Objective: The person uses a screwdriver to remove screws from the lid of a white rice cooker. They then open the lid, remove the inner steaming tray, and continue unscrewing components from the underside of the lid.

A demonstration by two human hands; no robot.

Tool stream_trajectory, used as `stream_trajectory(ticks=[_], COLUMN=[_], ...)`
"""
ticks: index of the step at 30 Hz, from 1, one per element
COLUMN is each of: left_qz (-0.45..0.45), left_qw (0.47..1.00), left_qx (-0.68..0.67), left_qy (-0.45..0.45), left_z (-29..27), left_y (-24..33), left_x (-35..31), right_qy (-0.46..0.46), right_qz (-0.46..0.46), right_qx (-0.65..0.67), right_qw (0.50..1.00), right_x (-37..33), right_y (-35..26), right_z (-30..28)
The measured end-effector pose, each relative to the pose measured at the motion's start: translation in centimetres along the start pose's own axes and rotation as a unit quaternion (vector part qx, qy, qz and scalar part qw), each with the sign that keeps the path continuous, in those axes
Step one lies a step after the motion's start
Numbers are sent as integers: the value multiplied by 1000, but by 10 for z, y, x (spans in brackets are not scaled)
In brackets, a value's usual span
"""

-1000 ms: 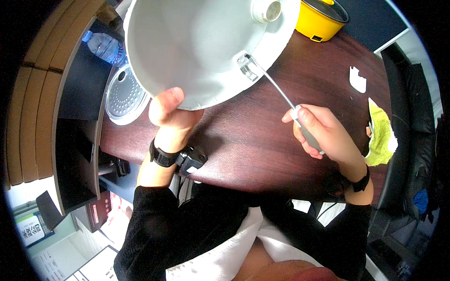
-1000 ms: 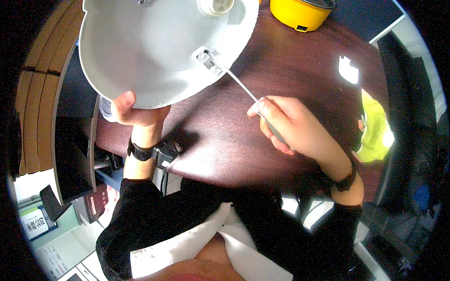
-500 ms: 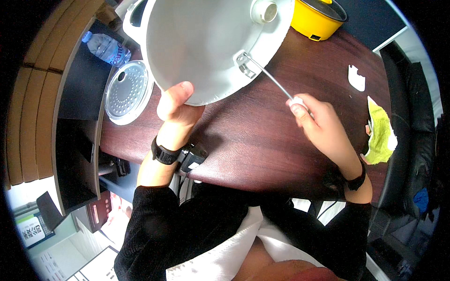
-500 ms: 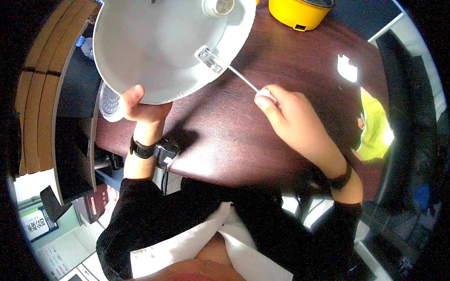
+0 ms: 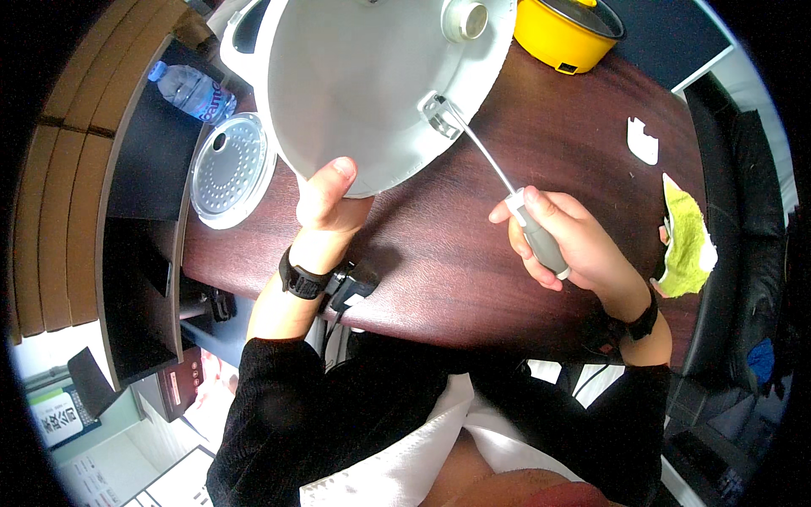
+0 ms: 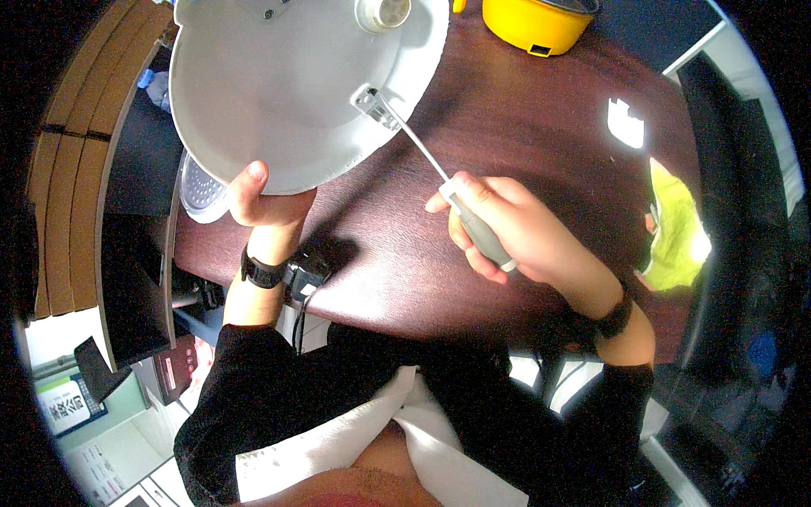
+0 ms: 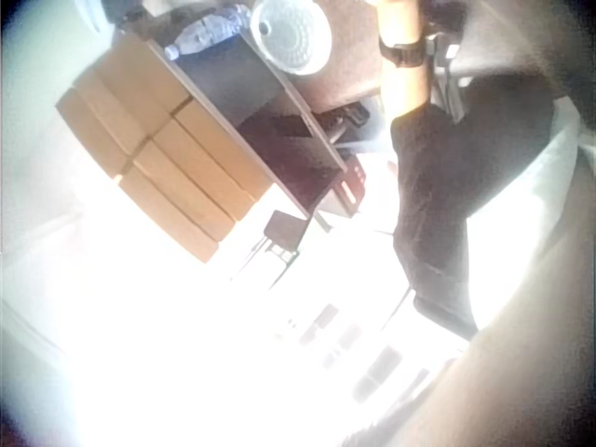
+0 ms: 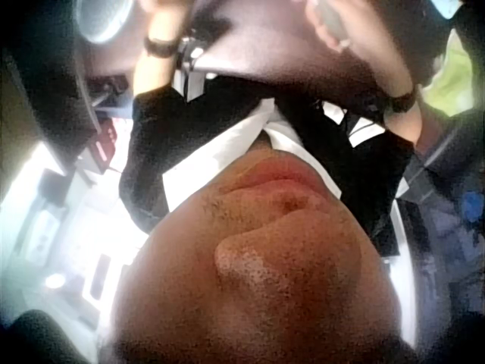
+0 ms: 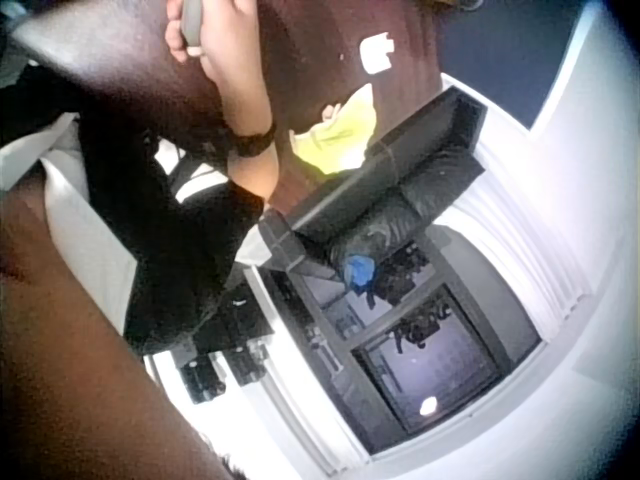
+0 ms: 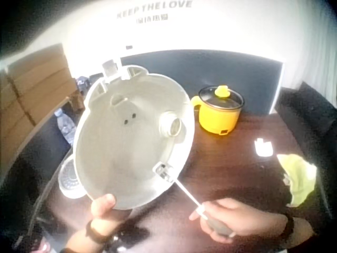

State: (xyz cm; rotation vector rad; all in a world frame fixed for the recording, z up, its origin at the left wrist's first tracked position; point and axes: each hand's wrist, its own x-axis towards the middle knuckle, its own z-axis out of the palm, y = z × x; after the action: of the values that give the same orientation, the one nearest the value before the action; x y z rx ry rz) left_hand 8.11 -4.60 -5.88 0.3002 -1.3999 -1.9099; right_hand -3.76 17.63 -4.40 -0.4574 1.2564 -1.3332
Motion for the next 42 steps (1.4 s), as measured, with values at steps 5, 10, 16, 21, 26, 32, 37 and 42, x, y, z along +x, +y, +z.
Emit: stream_trajectory(ticks=[5,10,16,21,26,32,37,42], left_qz=[5,17,28,32,15,9,-15,-68], left_qw=[1000,1000,999,999,1000,1000,999,996], left_qx=[-7,-7,-14,-21,-23,6,-8,17], left_qy=[6,-14,-32,-30,-3,5,-28,-54], left_z=[0,-6,-3,-4,-1,3,-2,2], left_y=[-2,-4,-2,-2,1,4,5,15], left_x=[0,0,1,5,4,0,-4,-11], right_qy=[44,94,196,300,141,30,49,122], right_qz=[-30,-37,-140,-282,-95,-9,-22,-51], right_qx=[-114,-205,-391,-550,-310,-58,-139,-271], right_qw=[992,974,888,726,935,998,989,953], right_x=[2,5,10,15,7,1,-1,2], right_y=[1,-2,6,14,2,-1,-5,-5], right_z=[-2,1,0,-3,-5,-1,-3,-5])
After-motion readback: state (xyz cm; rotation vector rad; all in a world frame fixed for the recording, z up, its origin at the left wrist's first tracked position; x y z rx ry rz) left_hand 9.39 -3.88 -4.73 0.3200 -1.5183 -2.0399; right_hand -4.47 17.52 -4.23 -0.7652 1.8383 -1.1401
